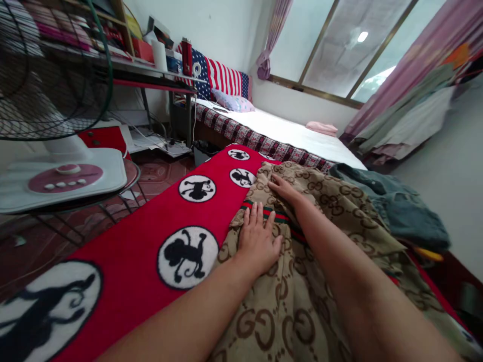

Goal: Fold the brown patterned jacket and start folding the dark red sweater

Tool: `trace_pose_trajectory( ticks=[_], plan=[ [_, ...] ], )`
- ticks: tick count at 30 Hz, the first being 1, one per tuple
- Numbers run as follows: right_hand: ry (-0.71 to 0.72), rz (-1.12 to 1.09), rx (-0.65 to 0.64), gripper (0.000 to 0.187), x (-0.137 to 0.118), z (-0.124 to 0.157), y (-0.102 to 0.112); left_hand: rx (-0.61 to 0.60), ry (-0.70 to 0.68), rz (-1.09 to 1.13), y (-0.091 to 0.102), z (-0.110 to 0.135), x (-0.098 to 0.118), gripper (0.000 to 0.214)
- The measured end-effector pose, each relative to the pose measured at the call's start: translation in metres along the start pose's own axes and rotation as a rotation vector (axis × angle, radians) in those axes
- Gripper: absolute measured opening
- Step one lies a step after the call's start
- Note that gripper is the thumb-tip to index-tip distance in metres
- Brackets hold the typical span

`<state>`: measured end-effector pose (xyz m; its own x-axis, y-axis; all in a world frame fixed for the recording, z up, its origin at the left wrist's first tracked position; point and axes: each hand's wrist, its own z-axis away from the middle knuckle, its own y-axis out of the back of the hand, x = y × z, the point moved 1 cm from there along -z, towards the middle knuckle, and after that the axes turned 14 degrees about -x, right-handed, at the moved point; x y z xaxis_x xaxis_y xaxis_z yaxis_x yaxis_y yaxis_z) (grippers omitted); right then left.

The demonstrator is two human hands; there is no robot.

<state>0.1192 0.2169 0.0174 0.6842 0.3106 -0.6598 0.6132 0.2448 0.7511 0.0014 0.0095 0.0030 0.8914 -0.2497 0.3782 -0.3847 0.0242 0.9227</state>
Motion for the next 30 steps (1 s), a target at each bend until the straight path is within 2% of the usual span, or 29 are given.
trace_pose_trajectory(
  ticks=[3,6,11,16,23,26,30],
  plan=[
    [0.094,0.154,-0.165,0.054,-0.002,0.041,-0.003,0.001,0.005,-0.022,0.001,0.000,0.000,0.067],
    [0.137,0.318,-0.171,0.057,0.003,0.093,-0.010,0.014,0.014,-0.055,0.000,0.000,0.000,0.065],
    [0.033,0.573,-0.122,0.061,0.008,0.176,-0.020,0.023,0.005,-0.106,-0.001,-0.001,-0.002,0.064],
    [-0.128,0.740,-0.092,0.059,-0.008,0.236,-0.030,0.025,-0.006,-0.132,-0.001,0.000,-0.002,0.063],
    [-0.183,0.781,-0.033,0.055,-0.031,0.287,-0.052,-0.019,-0.020,-0.163,0.001,0.004,-0.001,0.063],
    [-0.162,0.724,-0.026,0.054,-0.032,0.296,-0.053,-0.137,-0.075,-0.176,0.005,0.014,-0.002,0.063],
    [-0.120,0.611,0.016,0.052,-0.030,0.297,-0.050,-0.385,-0.227,-0.166,0.013,0.044,-0.006,0.061]
  ],
)
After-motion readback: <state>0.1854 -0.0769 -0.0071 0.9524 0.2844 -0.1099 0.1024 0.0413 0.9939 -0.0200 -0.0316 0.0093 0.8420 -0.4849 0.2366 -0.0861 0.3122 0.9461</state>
